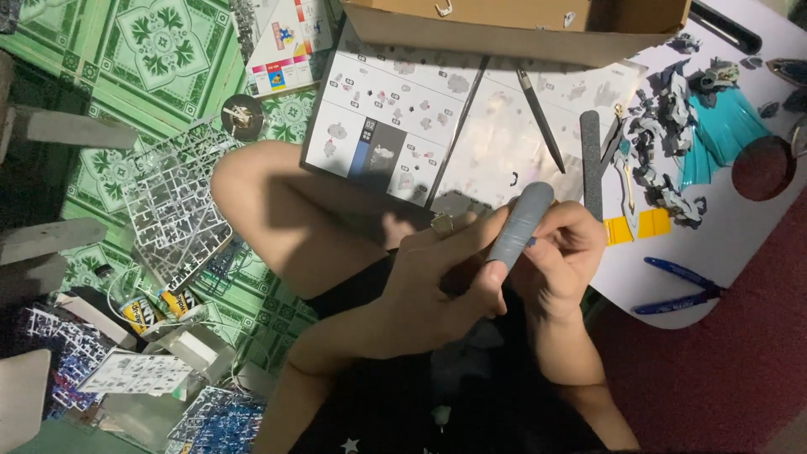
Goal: The person sands small plastic model parts with a sanding stick, then assembles them by hand. They place finished pieces into a cardboard box and continue sanding and assembling additional parts.
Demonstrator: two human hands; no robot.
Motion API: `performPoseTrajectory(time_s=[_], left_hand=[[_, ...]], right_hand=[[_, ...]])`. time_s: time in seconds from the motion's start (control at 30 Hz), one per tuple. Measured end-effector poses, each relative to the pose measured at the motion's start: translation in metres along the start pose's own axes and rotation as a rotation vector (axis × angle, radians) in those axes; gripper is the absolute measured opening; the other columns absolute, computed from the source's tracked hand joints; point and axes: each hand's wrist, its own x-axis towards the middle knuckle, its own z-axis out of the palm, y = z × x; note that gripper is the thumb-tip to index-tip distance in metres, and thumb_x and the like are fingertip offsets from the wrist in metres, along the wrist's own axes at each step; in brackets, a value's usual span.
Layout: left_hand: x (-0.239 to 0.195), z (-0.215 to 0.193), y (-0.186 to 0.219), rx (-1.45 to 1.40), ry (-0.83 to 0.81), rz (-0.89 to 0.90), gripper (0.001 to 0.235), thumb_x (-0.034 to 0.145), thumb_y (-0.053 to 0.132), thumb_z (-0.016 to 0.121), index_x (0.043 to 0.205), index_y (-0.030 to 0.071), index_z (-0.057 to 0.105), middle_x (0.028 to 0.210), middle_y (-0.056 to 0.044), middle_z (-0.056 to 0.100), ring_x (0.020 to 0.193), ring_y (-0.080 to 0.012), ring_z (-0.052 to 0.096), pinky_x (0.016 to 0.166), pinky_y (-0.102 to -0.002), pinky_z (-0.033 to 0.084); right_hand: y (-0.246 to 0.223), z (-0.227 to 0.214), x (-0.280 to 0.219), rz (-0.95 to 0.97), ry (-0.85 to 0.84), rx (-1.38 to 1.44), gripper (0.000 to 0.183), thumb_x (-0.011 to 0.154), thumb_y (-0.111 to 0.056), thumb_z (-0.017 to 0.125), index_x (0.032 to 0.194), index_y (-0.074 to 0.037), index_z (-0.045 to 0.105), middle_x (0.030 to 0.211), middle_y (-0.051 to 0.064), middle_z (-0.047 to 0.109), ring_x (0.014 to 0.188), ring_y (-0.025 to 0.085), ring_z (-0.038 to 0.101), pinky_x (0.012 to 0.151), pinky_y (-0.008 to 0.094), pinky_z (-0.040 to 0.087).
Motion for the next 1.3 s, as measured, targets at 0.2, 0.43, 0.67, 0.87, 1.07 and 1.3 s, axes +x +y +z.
performPoseTrajectory(time_s=[0.2, 0.43, 0.67, 0.87, 1.07, 1.3], left_hand=[[0.001, 0.0, 0.0, 0.004, 0.017, 0.015, 0.039, 0.093, 0.017, 0.053, 0.125, -0.005, 0.055, 0.058, -0.005, 0.066, 0.055, -0.0143, 0.069, 0.051, -0.024, 0.054], [0.0, 0.003, -0.001, -0.027, 0.052, 0.047, 0.039, 0.093, 0.015, 0.054, 0.126, -0.005, 0.055, 0.059, -0.006, 0.066, 0.054, -0.0148, 0.068, 0.051, -0.023, 0.053], [-0.002, 0.0, -0.009, 0.027, 0.103, 0.158, 0.039, 0.09, 0.018, 0.057, 0.124, -0.002, 0.059, 0.059, -0.004, 0.065, 0.054, -0.0116, 0.064, 0.05, -0.02, 0.048], [0.002, -0.001, -0.008, 0.047, 0.123, 0.241, 0.037, 0.088, 0.012, 0.06, 0.123, 0.002, 0.059, 0.065, -0.005, 0.066, 0.055, -0.016, 0.066, 0.052, -0.023, 0.051], [-0.001, -0.005, -0.002, -0.013, 0.055, 0.099, 0.037, 0.087, 0.008, 0.057, 0.122, -0.003, 0.059, 0.069, -0.009, 0.068, 0.057, -0.0187, 0.068, 0.057, -0.026, 0.054], [0.002, -0.009, 0.007, -0.076, 0.057, 0.09, 0.037, 0.083, -0.004, 0.057, 0.12, -0.009, 0.059, 0.064, -0.015, 0.065, 0.052, -0.0194, 0.065, 0.048, -0.029, 0.052]], right_hand=[[-0.019, 0.038, 0.015, 0.022, 0.045, 0.073, 0.018, 0.079, -0.005, 0.068, 0.077, 0.001, 0.051, 0.061, 0.009, 0.053, 0.053, 0.009, 0.048, 0.052, 0.021, 0.043], [-0.014, 0.019, 0.015, -0.013, 0.006, 0.067, 0.016, 0.074, -0.001, 0.069, 0.075, 0.0, 0.054, 0.067, 0.011, 0.057, 0.053, 0.009, 0.047, 0.051, 0.022, 0.041], [-0.031, 0.008, 0.033, -0.367, -0.213, -0.362, 0.012, 0.074, 0.005, 0.074, 0.075, 0.003, 0.062, 0.071, 0.02, 0.059, 0.053, 0.018, 0.051, 0.054, 0.031, 0.044], [-0.046, 0.006, 0.046, -0.589, -0.357, -0.542, 0.009, 0.075, 0.005, 0.075, 0.073, 0.005, 0.067, 0.072, 0.024, 0.063, 0.059, 0.03, 0.062, 0.058, 0.036, 0.05], [-0.055, 0.017, 0.044, -0.677, -0.36, -0.643, 0.008, 0.073, 0.012, 0.075, 0.074, 0.008, 0.068, 0.072, 0.025, 0.063, 0.058, 0.03, 0.059, 0.056, 0.04, 0.053], [-0.057, 0.024, 0.043, -0.69, -0.368, -0.666, 0.005, 0.076, 0.005, 0.074, 0.077, 0.005, 0.069, 0.073, 0.022, 0.064, 0.055, 0.028, 0.059, 0.052, 0.037, 0.051]])
